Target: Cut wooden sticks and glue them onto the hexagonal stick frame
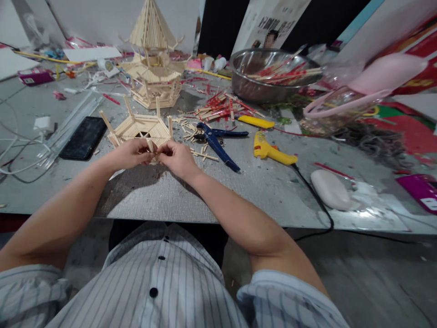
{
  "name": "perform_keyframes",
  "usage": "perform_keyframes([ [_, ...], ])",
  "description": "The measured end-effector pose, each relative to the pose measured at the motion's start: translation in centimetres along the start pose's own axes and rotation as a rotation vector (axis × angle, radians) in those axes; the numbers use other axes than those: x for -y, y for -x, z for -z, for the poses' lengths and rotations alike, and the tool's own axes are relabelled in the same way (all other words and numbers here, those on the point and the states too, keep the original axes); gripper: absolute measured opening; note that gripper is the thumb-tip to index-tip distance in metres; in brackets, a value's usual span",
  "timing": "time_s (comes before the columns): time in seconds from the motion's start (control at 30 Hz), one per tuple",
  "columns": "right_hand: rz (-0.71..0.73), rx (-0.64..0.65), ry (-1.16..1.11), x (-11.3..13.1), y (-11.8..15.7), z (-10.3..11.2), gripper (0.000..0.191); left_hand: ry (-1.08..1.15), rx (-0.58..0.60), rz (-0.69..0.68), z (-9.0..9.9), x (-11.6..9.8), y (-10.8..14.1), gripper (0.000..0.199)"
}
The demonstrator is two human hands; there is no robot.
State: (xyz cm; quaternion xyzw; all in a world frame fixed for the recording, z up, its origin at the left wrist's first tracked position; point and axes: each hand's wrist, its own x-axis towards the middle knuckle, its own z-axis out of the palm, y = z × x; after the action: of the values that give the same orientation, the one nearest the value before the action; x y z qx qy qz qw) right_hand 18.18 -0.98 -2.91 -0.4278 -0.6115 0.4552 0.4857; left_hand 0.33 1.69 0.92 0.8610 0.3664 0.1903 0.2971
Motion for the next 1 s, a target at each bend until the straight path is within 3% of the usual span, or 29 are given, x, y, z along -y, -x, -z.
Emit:
perform_keyframes([
  [0.23, -0.074, 0.073, -0.186, 0.2, -0.2, 0.1, 0.029, -0.009, 0.011, 0.013, 0.0, -0.2, 0.0, 0.008],
  [0.43, -0.126, 0.086, -0.179, 0.0, -0.3, 0.1, 0.031, -0.012, 0.009, 0.02, 0.0, -0.3, 0.0, 0.008],
  [0.73, 0.001, 0.017, 0.122, 1.5, 0.5, 0.3, 0.004, -0.072, -0.016, 0.044, -0.1, -0.8, 0.0, 0.011],
  [1.0, 0.084, 0.018, 0.301, 1.8, 0.8, 0.5, 0.014, -0.044, 0.006, 0.016, 0.0, -0.8, 0.1, 0.012],
])
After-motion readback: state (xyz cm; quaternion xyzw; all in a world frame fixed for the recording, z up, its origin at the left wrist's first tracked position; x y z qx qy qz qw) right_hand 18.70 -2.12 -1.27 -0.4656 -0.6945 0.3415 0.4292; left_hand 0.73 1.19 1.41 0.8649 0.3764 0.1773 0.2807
